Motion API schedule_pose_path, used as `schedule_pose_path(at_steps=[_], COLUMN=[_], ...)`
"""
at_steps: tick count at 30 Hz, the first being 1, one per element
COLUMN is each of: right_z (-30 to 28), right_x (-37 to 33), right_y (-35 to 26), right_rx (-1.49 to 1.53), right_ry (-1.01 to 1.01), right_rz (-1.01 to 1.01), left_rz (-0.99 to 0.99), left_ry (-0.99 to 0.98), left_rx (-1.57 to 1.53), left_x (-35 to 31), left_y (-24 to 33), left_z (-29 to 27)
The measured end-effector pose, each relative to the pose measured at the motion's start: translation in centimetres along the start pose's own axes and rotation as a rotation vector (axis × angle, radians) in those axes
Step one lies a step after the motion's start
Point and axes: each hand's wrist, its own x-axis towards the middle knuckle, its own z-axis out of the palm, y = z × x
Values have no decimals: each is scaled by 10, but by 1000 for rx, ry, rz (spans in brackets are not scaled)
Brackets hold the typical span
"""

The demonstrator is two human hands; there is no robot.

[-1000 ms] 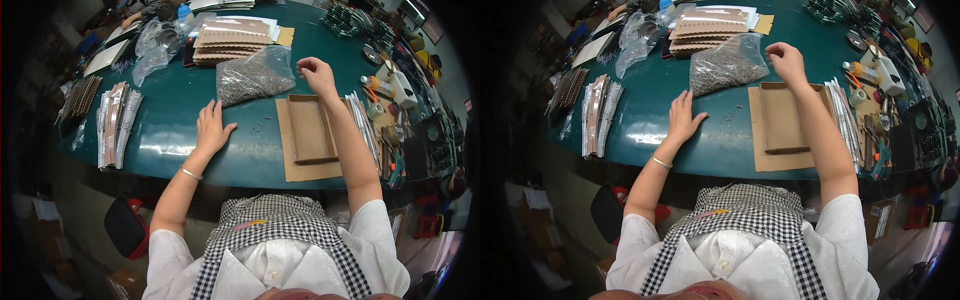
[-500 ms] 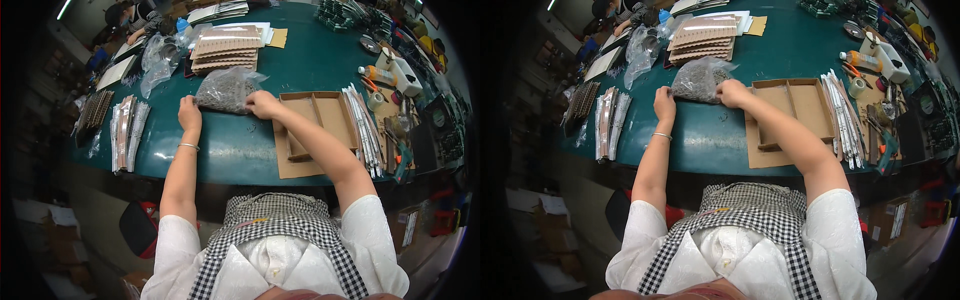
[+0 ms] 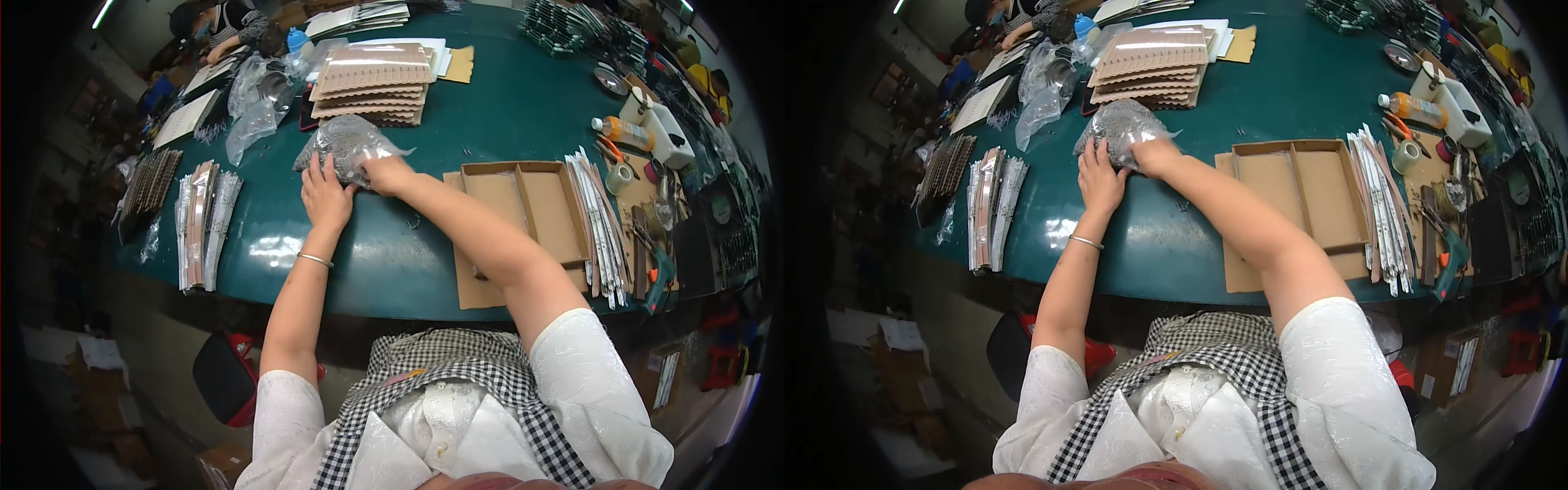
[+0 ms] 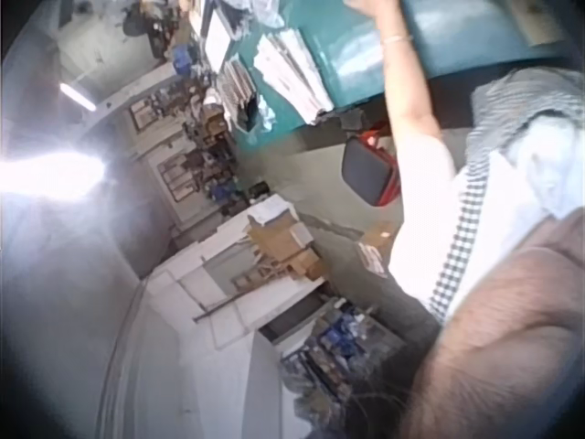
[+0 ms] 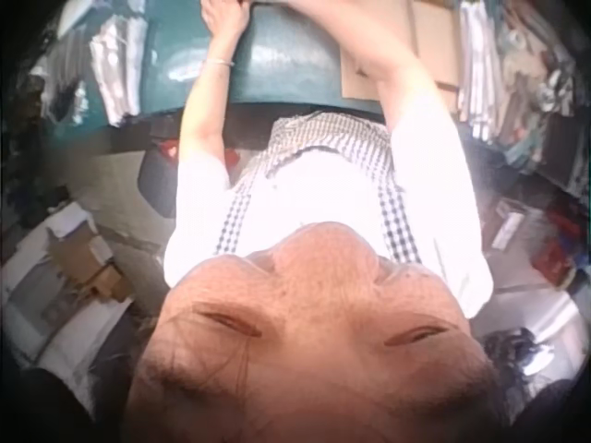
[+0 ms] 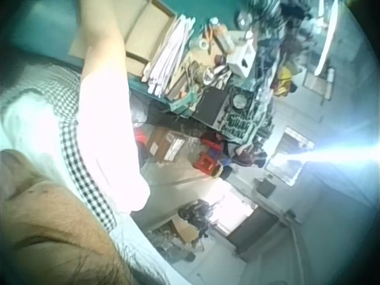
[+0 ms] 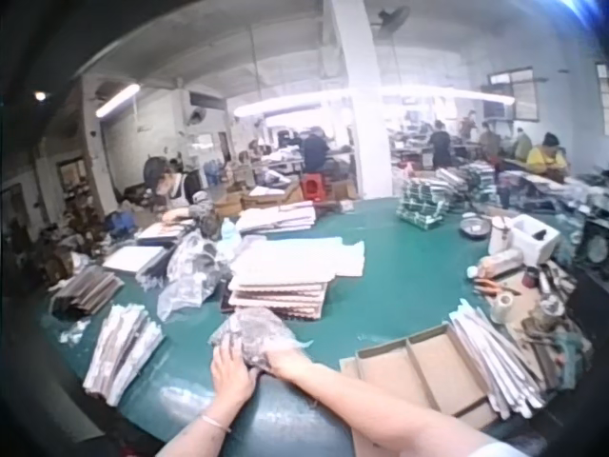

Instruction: The person bundles LED light strips with clear tape and places them in a cardboard tray. They then use a hot glue gun to apply glue to individual LED strips and attach small metal components to them.

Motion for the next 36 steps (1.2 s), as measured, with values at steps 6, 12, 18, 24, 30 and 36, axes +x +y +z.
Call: schedule_pose_path(at_steps=[6,12,18,24,30,36], right_z=[15,16,-1,-36,-49,-64], right_x=[45,64,31,-22,-53,-84], right_y=[-3,15,32,35,36,38], right_rx=[6,17,-110,-160,-267,-157], right_ry=[-6,75,42,13,-34,79], right_rz=[-173,-222,-354,-364,-303,-320], left_rz=[-59,-119,-47,75,148,237], left_ry=[17,21,-37,-83,-132,-221], left_rx=[-65,-71,-87,-315,-465,-377], left_x=[18,41,24,-24,-47,-66], left_y=[-36,-29,-38,15,55,79], left_z=[22,39,15,-14,-22,-31])
